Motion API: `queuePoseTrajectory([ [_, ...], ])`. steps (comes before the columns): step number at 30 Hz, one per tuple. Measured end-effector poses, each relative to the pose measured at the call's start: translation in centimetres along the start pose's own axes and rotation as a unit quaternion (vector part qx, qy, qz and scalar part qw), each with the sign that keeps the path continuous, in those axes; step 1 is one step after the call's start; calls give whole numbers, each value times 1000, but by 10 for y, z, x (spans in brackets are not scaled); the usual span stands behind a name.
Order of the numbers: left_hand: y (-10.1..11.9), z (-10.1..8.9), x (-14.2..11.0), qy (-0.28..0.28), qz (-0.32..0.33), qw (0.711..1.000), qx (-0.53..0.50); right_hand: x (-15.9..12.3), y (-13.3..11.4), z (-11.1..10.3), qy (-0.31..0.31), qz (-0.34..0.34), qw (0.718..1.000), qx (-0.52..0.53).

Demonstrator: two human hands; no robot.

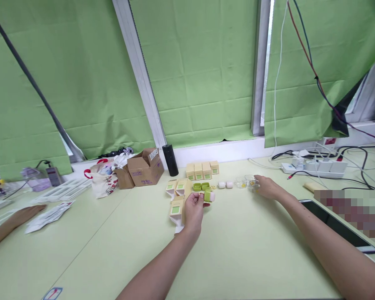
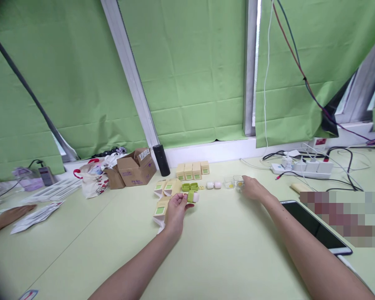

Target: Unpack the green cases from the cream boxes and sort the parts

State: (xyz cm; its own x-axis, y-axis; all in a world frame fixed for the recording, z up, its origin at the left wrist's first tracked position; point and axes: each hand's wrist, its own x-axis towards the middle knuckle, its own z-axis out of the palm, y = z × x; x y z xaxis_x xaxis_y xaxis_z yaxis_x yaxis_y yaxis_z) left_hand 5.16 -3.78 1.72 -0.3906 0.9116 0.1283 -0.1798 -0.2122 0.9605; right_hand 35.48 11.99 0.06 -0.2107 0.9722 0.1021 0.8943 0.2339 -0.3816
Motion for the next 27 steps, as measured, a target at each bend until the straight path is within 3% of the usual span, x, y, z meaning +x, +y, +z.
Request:
queuePoseTrajectory([
  [6, 0, 0, -1, -2, -2, 1000, -10, -8, -6, -6, 17, -20, 1000, 3],
  [9, 1, 0, -2, -13, -14, 999, -43, -16, -21, -12, 113, -36, 993, -27],
  [12, 2, 1, -3, -29, -48, 994, -91, -27, -47, -14, 243, -156, 957, -13],
  [15, 4, 2, -4, -37, -78, 989, -124, -42, -79, -7, 308, -332, 891, 26],
  [19, 4, 3, -5, -47, -94, 984, -141, -66, -117, 10, 296, -443, 844, 67],
  [23, -1, 4, -4, -70, -103, 983, -137, -82, -138, 22, 276, -477, 832, 58],
  [27, -5, 3, -2, -92, -114, 980, -135, -84, -139, 27, 275, -485, 828, 60],
])
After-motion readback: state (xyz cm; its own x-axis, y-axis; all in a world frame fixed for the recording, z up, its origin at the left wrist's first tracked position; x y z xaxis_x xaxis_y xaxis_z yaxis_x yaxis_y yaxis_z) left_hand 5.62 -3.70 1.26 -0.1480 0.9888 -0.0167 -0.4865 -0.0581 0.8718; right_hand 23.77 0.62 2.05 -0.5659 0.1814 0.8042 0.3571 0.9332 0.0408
